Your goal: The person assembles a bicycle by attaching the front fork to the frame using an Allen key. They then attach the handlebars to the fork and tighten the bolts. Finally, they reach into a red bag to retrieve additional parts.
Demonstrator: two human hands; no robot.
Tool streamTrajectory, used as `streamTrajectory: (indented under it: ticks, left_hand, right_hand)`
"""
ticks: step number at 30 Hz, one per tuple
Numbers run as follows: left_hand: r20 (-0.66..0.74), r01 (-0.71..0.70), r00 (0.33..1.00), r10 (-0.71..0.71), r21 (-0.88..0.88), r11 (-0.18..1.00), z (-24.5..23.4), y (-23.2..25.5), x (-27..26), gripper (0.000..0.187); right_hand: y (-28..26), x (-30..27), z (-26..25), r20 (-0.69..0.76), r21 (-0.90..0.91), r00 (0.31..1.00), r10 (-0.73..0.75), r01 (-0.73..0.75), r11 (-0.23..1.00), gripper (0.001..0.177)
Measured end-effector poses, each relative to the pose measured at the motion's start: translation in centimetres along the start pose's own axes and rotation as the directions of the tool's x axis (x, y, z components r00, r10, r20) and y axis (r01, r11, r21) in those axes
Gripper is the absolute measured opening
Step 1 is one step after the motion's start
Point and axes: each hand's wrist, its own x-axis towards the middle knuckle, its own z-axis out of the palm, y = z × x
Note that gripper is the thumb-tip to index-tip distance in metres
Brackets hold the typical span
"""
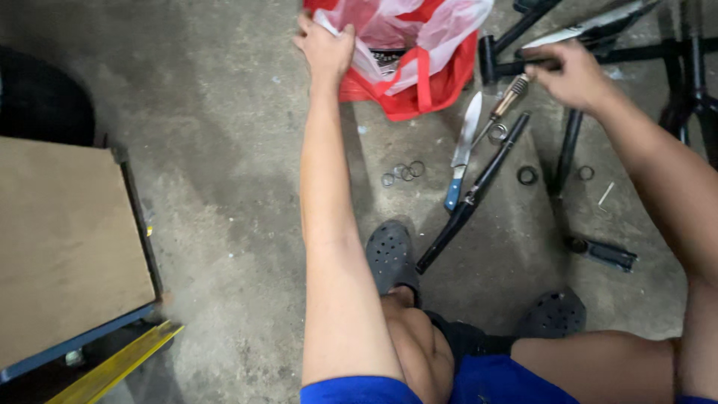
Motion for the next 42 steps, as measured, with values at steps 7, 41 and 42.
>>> streamTrajectory:
  ticks: [7, 41, 42]
  left_hand:
    - [0.22, -0.361, 0.925, 0.31, 0.251, 0.898, -0.7, 9.7, -4.1, 0.068]
    - [0.865, -0.987, 0.138, 0.482, 0.078, 0.141, 9.2, 15.4, -11.5, 0.045]
    - [0.894, -0.976, 0.193, 0.405, 0.134, 0.171, 8.6, 15.3, -11.2, 0.047]
  right_hand:
    - [12.7, -7.0, 3.5, 0.413, -0.718, 0.862, 0.294, 0.11, 0.687, 0.047]
    - [8.1, -13.6, -3.4, 0.423, -0.848, 0.647, 0.634, 0.037, 0.528, 0.065]
    - [8.2, -13.5, -3.3, 0.42, -0.851, 0.65, 0.633, 0.039, 0.524, 0.067]
